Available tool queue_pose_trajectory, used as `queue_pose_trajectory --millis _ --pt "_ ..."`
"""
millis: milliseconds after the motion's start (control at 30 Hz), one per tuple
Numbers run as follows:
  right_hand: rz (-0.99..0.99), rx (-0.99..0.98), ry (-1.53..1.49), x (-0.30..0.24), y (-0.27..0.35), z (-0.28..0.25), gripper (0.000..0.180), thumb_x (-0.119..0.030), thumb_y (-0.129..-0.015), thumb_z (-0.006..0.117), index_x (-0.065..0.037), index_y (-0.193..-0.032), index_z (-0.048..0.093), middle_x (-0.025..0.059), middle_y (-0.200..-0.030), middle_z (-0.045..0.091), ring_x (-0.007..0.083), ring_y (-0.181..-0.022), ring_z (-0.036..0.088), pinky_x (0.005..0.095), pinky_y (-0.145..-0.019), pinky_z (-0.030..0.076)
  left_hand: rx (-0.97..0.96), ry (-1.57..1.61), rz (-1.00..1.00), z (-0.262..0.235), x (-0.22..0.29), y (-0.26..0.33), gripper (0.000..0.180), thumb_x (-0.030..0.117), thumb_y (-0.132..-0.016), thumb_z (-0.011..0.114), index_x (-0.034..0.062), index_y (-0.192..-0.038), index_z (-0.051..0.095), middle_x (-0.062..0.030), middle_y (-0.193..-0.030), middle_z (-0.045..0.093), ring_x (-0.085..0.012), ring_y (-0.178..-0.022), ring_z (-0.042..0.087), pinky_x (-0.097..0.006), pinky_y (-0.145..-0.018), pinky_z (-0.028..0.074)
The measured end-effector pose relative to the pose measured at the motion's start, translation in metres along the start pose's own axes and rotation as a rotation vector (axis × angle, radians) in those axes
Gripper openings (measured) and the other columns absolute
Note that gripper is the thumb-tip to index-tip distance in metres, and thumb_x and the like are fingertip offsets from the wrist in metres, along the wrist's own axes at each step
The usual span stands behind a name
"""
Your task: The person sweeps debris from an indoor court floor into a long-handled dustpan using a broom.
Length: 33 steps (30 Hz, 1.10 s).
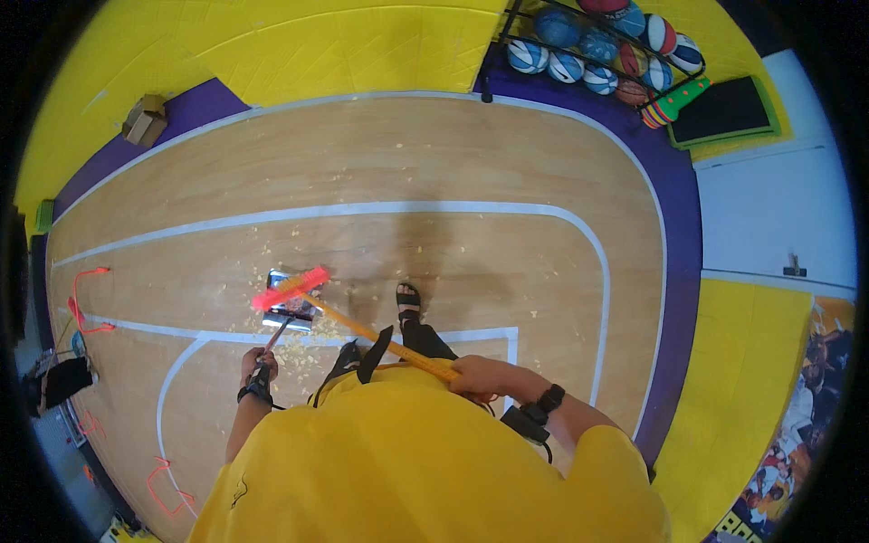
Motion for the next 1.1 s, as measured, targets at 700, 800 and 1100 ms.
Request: queue_pose_trajectory --millis 700,800,1100 --pt "-0.167 0.505 0.11 -0.138 -0.158 -0.175 0.022 -0.019 -0.073 0.05 -0.003 -0.059 0.05 0.0054 -0.049 0.049 0.0152 -0.04 0.045 0.0294 -0.036 0.035 0.072 0.507 0.135 -0.173 -0.042 0.04 0.015 0.016 -0.078 0.042 0.0056 -0.068 0.037 -0.0005 -0.049 0.038 -0.0094 -0.036 0.037 -0.018 -0.032 0.035" --pt "-0.05 0.407 0.246 -0.109 -0.169 -0.103 0.018 -0.017 -0.075 0.047 -0.003 -0.065 0.05 0.0062 -0.051 0.05 0.016 -0.041 0.047 0.0292 -0.036 0.036 0.098 0.467 0.149 -0.18 -0.045 0.035 0.013 0.012 -0.077 0.043 0.0079 -0.067 0.036 0.0015 -0.048 0.034 -0.0083 -0.035 0.033 -0.017 -0.029 0.029" --pt "0.172 -0.111 0.787 -0.107 -0.117 0.094 0.015 -0.015 -0.071 0.048 0.0 -0.069 0.05 0.0049 -0.048 0.046 0.0141 -0.037 0.044 0.0264 -0.034 0.033 0.13 0.431 0.145 -0.246 -0.03 0.008 0.011 0.013 -0.079 0.039 0.0041 -0.073 0.038 0.0002 -0.049 0.036 -0.0078 -0.032 0.032 -0.016 -0.03 0.032"
Point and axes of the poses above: each hand's wrist, its own y-axis away from the middle knuckle, its own z-axis out of the palm, x = y × z, the point moved 8 cm from there along -y, towards the middle knuckle
